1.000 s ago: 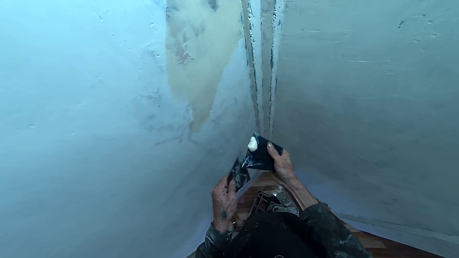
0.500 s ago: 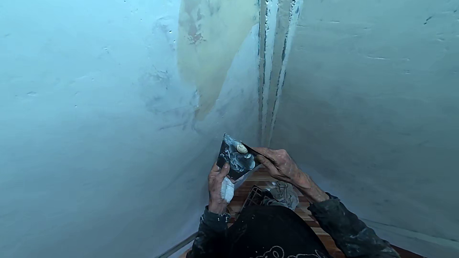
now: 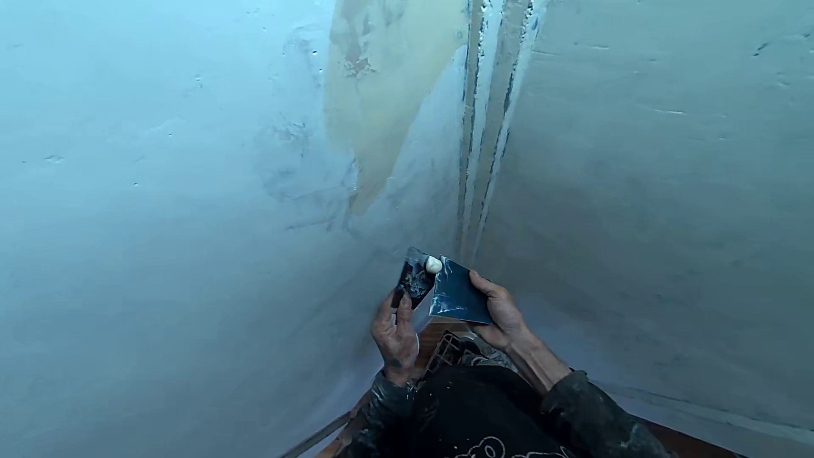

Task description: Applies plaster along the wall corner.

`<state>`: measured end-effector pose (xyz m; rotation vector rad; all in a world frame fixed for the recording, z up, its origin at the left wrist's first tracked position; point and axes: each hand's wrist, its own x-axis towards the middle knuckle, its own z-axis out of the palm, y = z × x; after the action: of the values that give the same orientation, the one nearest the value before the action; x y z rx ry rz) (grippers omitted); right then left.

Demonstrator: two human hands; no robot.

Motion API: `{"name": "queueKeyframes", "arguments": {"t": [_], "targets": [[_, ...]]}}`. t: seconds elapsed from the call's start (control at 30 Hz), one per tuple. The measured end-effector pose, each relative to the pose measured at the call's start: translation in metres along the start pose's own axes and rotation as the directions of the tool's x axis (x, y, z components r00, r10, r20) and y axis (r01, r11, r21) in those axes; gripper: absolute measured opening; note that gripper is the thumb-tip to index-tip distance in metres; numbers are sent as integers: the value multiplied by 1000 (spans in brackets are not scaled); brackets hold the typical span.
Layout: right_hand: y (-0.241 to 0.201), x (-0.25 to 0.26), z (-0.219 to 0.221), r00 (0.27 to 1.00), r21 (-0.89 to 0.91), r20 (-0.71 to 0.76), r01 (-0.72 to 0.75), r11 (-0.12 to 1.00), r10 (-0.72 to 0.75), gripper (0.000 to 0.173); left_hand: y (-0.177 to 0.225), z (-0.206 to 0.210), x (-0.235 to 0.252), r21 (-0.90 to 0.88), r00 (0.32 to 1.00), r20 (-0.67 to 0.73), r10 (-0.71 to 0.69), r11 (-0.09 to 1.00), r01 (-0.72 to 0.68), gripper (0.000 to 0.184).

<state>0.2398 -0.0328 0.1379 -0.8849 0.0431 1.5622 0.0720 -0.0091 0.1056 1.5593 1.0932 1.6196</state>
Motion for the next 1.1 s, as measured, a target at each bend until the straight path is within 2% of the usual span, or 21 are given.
{"name": "queueKeyframes", "arguments": {"t": [0.07, 0.17, 0.23, 0.3, 0.37, 0.4, 0.43, 0.47, 0.5, 0.53, 0.57, 0.6, 0.83, 1.1], "targets": [[1, -1, 6, 1000, 87, 2, -18, 996, 18, 39, -9, -2, -6, 182, 980, 104, 172, 965, -189, 22], [-11, 1, 12, 997, 117, 42, 52, 992, -57, 40, -36, -10, -19, 305, 951, 233, 204, 913, -271, 24], [-29, 7, 14, 983, 78, 73, 163, 984, -169, 40, -49, -17, -29, 380, 969, 214, 120, 904, -196, 25], [-53, 18, 19, 944, 25, 97, 313, 949, -314, 33, -60, -28, -36, 403, 991, 133, -21, 915, -34, 26], [-80, 36, 25, 854, -97, 159, 512, 853, -495, 22, -68, -39, -39, 346, 985, 56, -161, 929, 132, 25], [-95, 47, 30, 778, -220, 200, 628, 747, -595, 22, -70, -43, -40, 309, 975, 26, -222, 929, 203, 24], [-110, 58, 36, 670, -357, 264, 736, 575, -694, 25, -71, -46, -41, 269, 962, -2, -274, 926, 264, 22], [-124, 72, 44, 535, -469, 343, 810, 353, -772, 26, -72, -48, -42, 239, 951, -25, -309, 921, 306, 20], [-140, 89, 57, 394, -540, 390, 830, 140, -833, 23, -74, -50, -44, 222, 940, -45, -337, 914, 339, 18], [-154, 103, 70, 292, -589, 434, 808, -22, -852, 22, -76, -53, -46, 214, 929, -63, -366, 904, 371, 17], [-167, 114, 83, 235, -623, 466, 772, -128, -853, 23, -78, -54, -48, 208, 918, -74, -389, 894, 396, 17], [-176, 123, 94, 199, -643, 481, 742, -189, -854, 23, -78, -55, -49, 197, 910, -82, -407, 888, 415, 17], [-200, 158, 138, 87, -666, 430, 703, -250, -899, 23, -82, -56, -49, 178, 905, -67, -419, 888, 424, 15], [-182, 167, 172, -54, -742, 312, 610, -279, -948, 26, -93, -52, -25, 180, 932, 22, -362, 918, 352, 18]]}}
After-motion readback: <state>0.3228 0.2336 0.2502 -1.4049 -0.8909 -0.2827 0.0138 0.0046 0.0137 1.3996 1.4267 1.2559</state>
